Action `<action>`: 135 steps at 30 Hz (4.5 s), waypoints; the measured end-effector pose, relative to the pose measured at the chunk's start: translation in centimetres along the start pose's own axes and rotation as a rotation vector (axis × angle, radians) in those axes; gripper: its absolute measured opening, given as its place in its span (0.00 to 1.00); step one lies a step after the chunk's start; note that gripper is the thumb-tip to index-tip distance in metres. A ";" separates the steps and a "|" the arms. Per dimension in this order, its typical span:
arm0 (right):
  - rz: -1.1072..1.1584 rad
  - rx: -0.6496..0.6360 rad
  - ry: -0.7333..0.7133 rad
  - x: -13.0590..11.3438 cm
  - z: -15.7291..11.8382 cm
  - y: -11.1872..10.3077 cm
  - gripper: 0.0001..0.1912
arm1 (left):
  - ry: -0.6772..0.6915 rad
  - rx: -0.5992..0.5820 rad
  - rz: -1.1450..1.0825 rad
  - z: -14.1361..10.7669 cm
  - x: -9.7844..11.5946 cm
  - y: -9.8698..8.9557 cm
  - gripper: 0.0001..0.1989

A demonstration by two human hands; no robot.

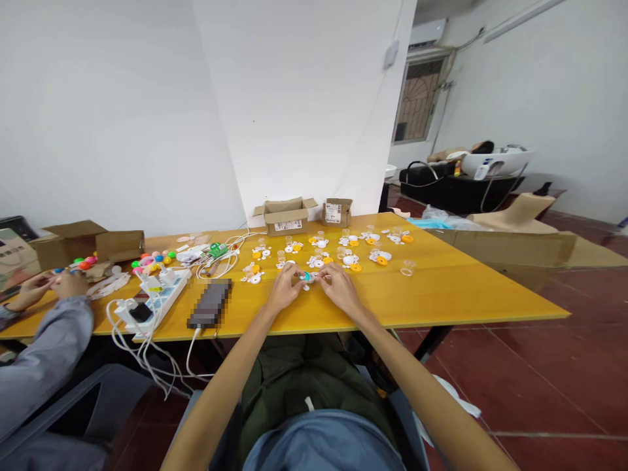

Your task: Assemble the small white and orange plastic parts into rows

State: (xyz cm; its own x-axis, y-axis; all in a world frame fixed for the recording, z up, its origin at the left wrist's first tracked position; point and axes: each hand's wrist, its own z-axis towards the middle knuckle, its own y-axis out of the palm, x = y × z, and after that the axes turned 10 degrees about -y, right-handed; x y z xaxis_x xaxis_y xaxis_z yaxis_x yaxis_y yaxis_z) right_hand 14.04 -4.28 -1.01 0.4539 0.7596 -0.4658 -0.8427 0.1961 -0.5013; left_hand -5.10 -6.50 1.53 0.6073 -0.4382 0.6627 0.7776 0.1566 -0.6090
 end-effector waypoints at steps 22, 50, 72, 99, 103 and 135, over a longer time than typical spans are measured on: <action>-0.112 0.048 0.055 1.0 -0.3 0.6 0.07 | -0.130 -0.035 -0.089 0.6 -1.5 0.4 0.05; -0.089 -0.122 -0.141 -0.2 0.0 0.4 0.07 | -0.065 -0.144 -0.147 0.6 -1.4 0.4 0.05; 0.149 0.275 0.210 0.8 0.1 0.1 0.07 | -0.048 -0.130 0.022 0.2 -0.7 0.5 0.10; 0.148 0.012 0.169 3.8 -1.0 -0.4 0.15 | -0.026 -0.138 0.244 1.4 -0.5 2.1 0.17; 0.165 -0.025 0.147 3.9 -1.0 -0.2 0.16 | -0.002 -0.154 0.229 1.2 -0.5 1.9 0.16; 0.255 -0.019 0.129 3.9 0.1 0.2 0.21 | -0.057 -0.181 0.023 1.0 -0.1 1.6 0.27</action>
State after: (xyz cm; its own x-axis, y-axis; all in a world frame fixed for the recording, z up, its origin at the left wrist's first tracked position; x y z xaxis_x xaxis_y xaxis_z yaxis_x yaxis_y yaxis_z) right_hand 15.65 -1.22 -2.86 0.2621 0.6974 -0.6671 -0.9295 -0.0034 -0.3688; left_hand -3.73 -5.34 0.91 0.6370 -0.3849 0.6679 0.7242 0.0018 -0.6896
